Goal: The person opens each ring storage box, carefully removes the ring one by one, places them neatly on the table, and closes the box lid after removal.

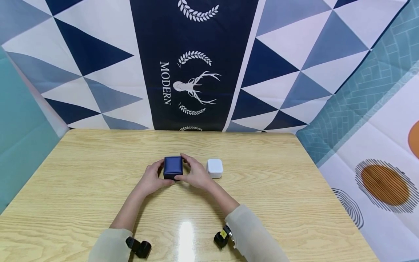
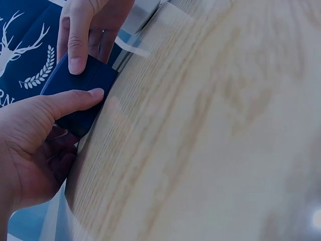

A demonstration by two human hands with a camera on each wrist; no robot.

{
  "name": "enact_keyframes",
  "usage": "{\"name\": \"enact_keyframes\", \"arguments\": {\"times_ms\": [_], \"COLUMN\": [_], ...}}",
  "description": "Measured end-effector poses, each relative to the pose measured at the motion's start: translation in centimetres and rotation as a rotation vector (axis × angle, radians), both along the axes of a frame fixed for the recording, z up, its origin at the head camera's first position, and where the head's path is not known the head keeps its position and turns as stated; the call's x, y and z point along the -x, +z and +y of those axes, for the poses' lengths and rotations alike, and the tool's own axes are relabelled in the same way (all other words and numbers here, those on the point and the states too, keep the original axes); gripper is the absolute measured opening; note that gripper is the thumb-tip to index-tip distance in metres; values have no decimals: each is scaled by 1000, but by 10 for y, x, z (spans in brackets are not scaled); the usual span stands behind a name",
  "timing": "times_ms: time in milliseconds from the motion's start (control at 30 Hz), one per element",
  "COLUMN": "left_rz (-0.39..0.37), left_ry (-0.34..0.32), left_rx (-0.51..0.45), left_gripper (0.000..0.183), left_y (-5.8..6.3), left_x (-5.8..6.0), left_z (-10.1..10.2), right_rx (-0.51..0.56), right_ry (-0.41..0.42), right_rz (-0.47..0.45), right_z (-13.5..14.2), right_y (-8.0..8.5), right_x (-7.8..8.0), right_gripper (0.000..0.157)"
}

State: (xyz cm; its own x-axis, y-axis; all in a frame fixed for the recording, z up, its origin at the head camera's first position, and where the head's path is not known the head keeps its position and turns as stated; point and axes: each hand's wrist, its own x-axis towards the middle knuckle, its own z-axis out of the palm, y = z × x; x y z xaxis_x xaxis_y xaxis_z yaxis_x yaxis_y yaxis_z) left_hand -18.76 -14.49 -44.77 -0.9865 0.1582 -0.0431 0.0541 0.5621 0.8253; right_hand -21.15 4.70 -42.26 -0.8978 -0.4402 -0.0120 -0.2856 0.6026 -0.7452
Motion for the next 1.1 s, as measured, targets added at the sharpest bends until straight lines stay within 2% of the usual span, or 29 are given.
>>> {"name": "enact_keyframes", "arguments": {"times_ms": [100, 467, 833, 1100], "left_rz": [2, -2, -10, -18], "left_ry": [-5, 20, 18, 18], "left_rx": [-11, 69, 72, 75], "left_gripper": [91, 91, 90, 90], "left_y": [0, 5, 6, 7], "left_x": [0, -1, 0, 0], "left_z": [0, 2, 2, 2], "right_rx": [19, 39, 91, 82], "right_ry": [5, 6, 6, 9], "right_rz": [-21, -46, -68, -76], "right_z": [1, -1, -1, 0], "right_y": [-1, -2, -4, -5], "right_x": [1, 3, 8, 8], "right_gripper": [85, 85, 86, 82]}}
